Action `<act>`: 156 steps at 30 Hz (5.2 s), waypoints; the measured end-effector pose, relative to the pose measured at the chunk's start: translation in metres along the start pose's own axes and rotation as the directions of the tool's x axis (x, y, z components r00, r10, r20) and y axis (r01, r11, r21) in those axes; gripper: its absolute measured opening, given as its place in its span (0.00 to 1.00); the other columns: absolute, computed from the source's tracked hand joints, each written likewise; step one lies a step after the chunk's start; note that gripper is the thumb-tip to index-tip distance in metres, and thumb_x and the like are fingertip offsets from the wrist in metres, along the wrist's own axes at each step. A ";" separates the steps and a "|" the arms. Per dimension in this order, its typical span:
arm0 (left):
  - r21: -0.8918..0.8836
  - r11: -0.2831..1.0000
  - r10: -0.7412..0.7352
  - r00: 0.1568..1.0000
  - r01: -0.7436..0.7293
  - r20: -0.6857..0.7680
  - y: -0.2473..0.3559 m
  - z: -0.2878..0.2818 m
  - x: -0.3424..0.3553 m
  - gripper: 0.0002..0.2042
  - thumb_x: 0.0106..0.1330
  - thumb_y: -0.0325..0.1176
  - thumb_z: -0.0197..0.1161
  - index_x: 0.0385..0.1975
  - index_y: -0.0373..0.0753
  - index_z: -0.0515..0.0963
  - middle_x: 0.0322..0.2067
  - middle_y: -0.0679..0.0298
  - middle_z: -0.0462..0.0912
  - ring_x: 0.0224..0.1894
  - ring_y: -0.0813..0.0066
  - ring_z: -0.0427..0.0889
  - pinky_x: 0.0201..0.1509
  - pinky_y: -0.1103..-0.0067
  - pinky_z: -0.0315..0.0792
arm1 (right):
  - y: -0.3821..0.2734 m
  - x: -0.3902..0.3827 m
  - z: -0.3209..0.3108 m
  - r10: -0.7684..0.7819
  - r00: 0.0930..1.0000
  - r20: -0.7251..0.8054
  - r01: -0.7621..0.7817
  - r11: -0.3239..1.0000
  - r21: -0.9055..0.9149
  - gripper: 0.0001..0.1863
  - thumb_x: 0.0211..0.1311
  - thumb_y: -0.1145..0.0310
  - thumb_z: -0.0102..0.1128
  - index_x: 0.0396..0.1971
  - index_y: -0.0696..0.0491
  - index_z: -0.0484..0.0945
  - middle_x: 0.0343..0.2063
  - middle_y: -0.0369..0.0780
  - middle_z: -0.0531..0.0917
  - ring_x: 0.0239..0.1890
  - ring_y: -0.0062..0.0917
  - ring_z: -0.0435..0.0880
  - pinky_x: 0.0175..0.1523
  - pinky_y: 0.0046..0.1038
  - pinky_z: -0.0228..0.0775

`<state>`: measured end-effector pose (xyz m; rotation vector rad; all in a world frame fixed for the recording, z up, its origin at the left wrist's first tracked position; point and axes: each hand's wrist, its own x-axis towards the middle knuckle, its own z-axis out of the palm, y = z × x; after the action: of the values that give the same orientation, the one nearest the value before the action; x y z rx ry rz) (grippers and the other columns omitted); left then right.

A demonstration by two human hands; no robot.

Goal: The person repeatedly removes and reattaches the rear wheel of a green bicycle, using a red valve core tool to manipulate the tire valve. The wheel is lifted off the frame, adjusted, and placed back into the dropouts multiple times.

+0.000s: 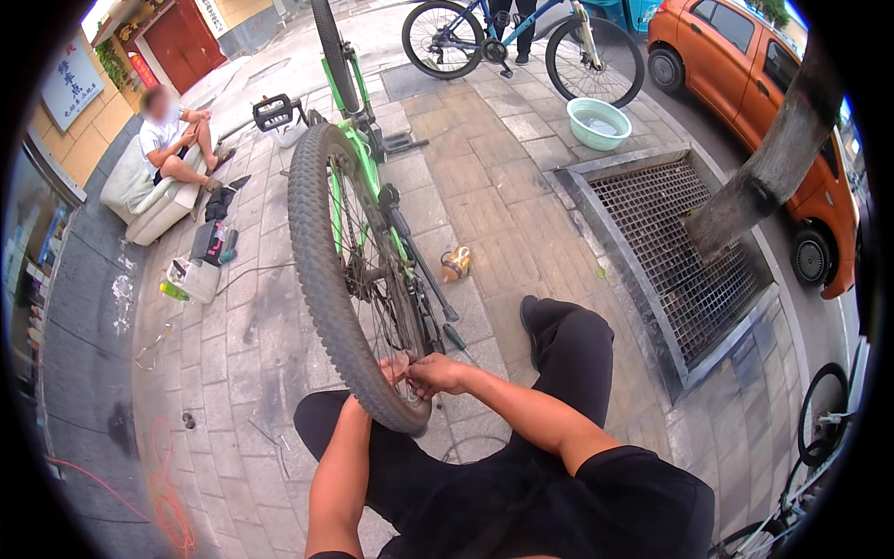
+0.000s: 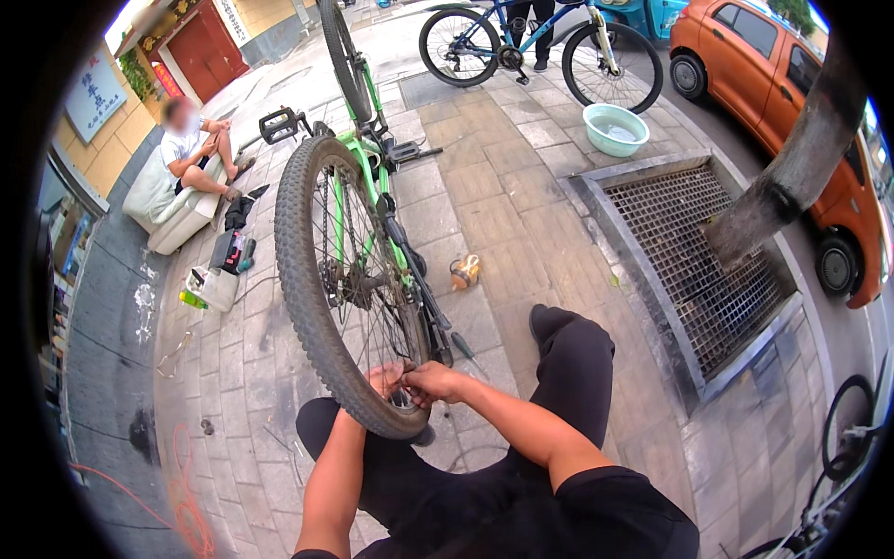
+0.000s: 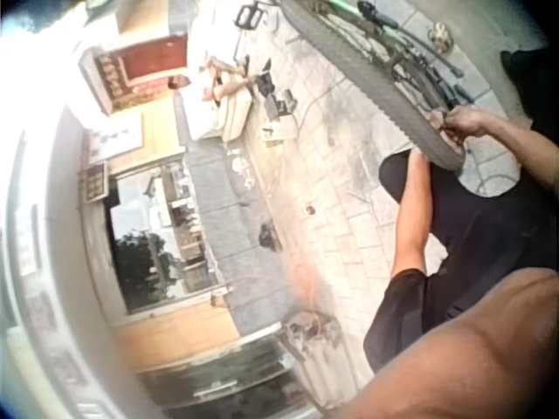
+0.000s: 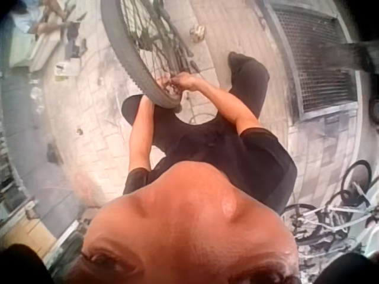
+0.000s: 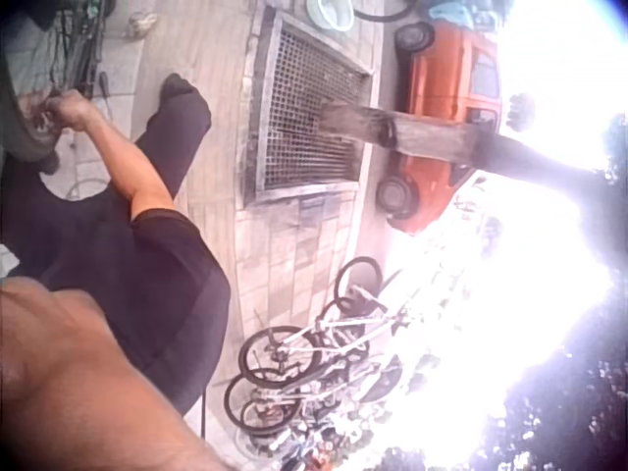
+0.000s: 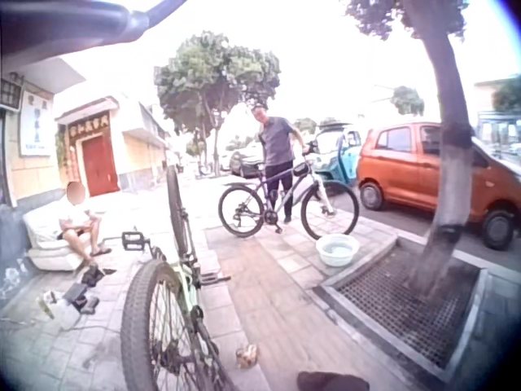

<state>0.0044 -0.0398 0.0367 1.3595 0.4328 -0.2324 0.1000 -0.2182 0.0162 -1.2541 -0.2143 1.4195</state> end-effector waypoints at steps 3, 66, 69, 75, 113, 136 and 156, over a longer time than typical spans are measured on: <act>0.044 0.997 0.068 0.997 -0.066 -0.031 -0.006 -0.003 0.000 0.19 0.80 0.48 0.57 0.50 0.35 0.81 0.43 0.66 0.83 0.47 0.74 0.79 0.53 0.74 0.73 | -0.003 0.000 0.000 0.017 0.998 -0.063 -0.021 0.997 -0.072 0.19 0.71 0.53 0.57 0.33 0.56 0.84 0.27 0.37 0.83 0.26 0.23 0.84 0.30 0.28 0.77; -0.239 0.956 -0.179 0.984 0.168 -0.025 0.064 0.024 -0.029 0.14 0.71 0.44 0.71 0.35 0.38 0.81 0.25 0.64 0.82 0.24 0.70 0.83 0.26 0.73 0.79 | -0.023 -0.032 0.014 -0.220 0.974 -0.054 0.181 0.900 -0.397 0.16 0.70 0.55 0.70 0.33 0.53 0.85 0.18 0.27 0.72 0.19 0.14 0.65 0.25 0.24 0.53; -0.278 0.946 -0.159 0.986 0.164 0.041 0.063 0.023 -0.031 0.13 0.71 0.43 0.71 0.35 0.38 0.82 0.25 0.64 0.82 0.24 0.71 0.82 0.27 0.73 0.78 | -0.021 -0.026 0.006 -0.161 0.987 0.017 0.159 0.938 -0.308 0.17 0.71 0.55 0.70 0.31 0.55 0.85 0.21 0.28 0.78 0.20 0.17 0.69 0.26 0.27 0.60; -0.092 0.996 -0.028 0.997 0.021 -0.073 0.063 0.027 -0.028 0.11 0.71 0.39 0.71 0.38 0.36 0.84 0.27 0.64 0.83 0.26 0.72 0.84 0.28 0.74 0.78 | -0.006 -0.001 0.029 -0.414 0.852 -0.321 0.040 0.662 -0.748 0.22 0.57 0.52 0.68 0.37 0.58 0.86 0.34 0.54 0.87 0.40 0.47 0.89 0.47 0.46 0.77; 0.054 0.996 -0.076 0.997 0.077 -0.008 0.038 0.009 -0.018 0.24 0.76 0.45 0.63 0.61 0.31 0.78 0.57 0.57 0.84 0.63 0.67 0.79 0.66 0.69 0.68 | 0.012 -0.017 -0.015 0.002 0.991 -0.133 0.035 0.962 0.269 0.13 0.72 0.62 0.66 0.35 0.58 0.85 0.26 0.38 0.86 0.23 0.22 0.84 0.27 0.26 0.78; 0.244 0.968 0.018 0.987 -0.056 0.157 0.030 0.017 -0.016 0.16 0.78 0.41 0.58 0.53 0.35 0.83 0.42 0.63 0.88 0.48 0.75 0.85 0.58 0.75 0.75 | 0.012 -0.010 -0.028 -0.373 0.928 -0.006 0.338 0.847 -0.410 0.19 0.70 0.58 0.61 0.25 0.57 0.86 0.20 0.39 0.85 0.23 0.23 0.83 0.31 0.31 0.75; -0.239 0.971 0.038 0.986 0.001 0.161 -0.023 -0.014 0.027 0.17 0.64 0.29 0.73 0.52 0.33 0.82 0.42 0.59 0.87 0.42 0.70 0.87 0.44 0.71 0.83 | 0.027 0.001 0.001 -0.295 0.942 -0.160 0.273 0.951 -0.145 0.12 0.70 0.59 0.67 0.42 0.53 0.86 0.25 0.34 0.84 0.25 0.22 0.79 0.30 0.29 0.69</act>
<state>0.0168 -0.0285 0.0027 1.0986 0.2986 -0.2665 0.0828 -0.2249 -0.0039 -1.3813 -0.3479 1.0510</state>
